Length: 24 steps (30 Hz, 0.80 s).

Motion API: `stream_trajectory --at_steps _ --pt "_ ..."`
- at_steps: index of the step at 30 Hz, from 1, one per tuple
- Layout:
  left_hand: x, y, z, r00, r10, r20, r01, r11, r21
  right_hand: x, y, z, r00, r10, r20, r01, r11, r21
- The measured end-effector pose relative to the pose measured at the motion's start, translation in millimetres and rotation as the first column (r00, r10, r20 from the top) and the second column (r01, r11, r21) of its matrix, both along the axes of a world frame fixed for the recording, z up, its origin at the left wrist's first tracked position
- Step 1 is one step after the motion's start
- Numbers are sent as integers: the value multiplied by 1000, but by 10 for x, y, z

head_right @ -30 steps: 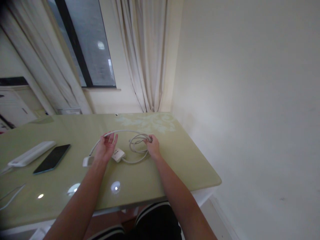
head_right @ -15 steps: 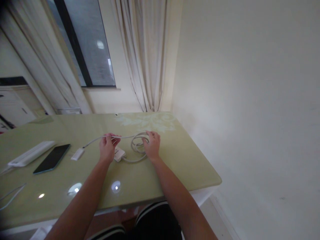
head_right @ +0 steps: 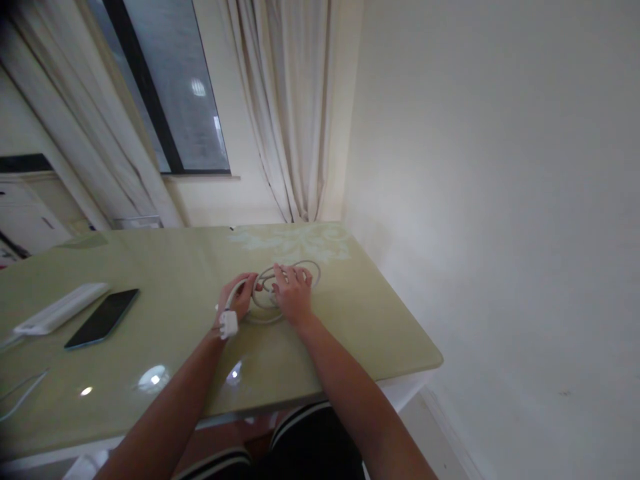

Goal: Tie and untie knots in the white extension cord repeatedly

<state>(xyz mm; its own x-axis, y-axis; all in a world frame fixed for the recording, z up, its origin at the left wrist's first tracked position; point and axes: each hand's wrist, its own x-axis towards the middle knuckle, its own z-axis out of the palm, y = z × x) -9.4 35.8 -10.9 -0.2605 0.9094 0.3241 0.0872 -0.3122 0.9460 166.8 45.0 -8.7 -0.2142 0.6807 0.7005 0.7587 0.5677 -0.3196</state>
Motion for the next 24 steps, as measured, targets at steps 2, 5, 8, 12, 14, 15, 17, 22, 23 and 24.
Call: stream_trajectory --at_steps 2,5,8,12,14,15,17,22,23,24 --pt "26 2 -16 999 -33 -11 33 999 37 -16 6 -8 1000 -4 29 2 999 40" --pt "53 -9 -11 992 -123 -39 126 988 88 -19 28 -28 998 -32 52 25 989 143" --pt "91 -62 29 978 -186 -90 196 974 115 -23 33 -38 998 -35 50 23 973 229" --pt "172 -136 78 963 -242 -116 254 961 106 -18 14 -5 998 11 59 -25 969 245" --pt "210 -146 84 965 -249 -80 257 961 106 1 11 29 997 -8 72 -9 973 232" --pt "223 -145 83 968 -247 -45 250 962 106 16 14 47 997 -28 73 11 974 228" --pt "232 -134 75 970 -240 43 235 967 97 57 30 77 996 -76 55 61 972 226" --pt "191 -81 53 906 -275 323 271 961 58 239 128 106 982 -170 -78 183 959 216" --pt "185 -69 57 878 -276 390 273 960 64 286 156 105 974 -191 -118 212 955 205" --pt "182 -57 65 846 -276 456 274 959 72 334 187 102 964 -212 -162 242 951 192"
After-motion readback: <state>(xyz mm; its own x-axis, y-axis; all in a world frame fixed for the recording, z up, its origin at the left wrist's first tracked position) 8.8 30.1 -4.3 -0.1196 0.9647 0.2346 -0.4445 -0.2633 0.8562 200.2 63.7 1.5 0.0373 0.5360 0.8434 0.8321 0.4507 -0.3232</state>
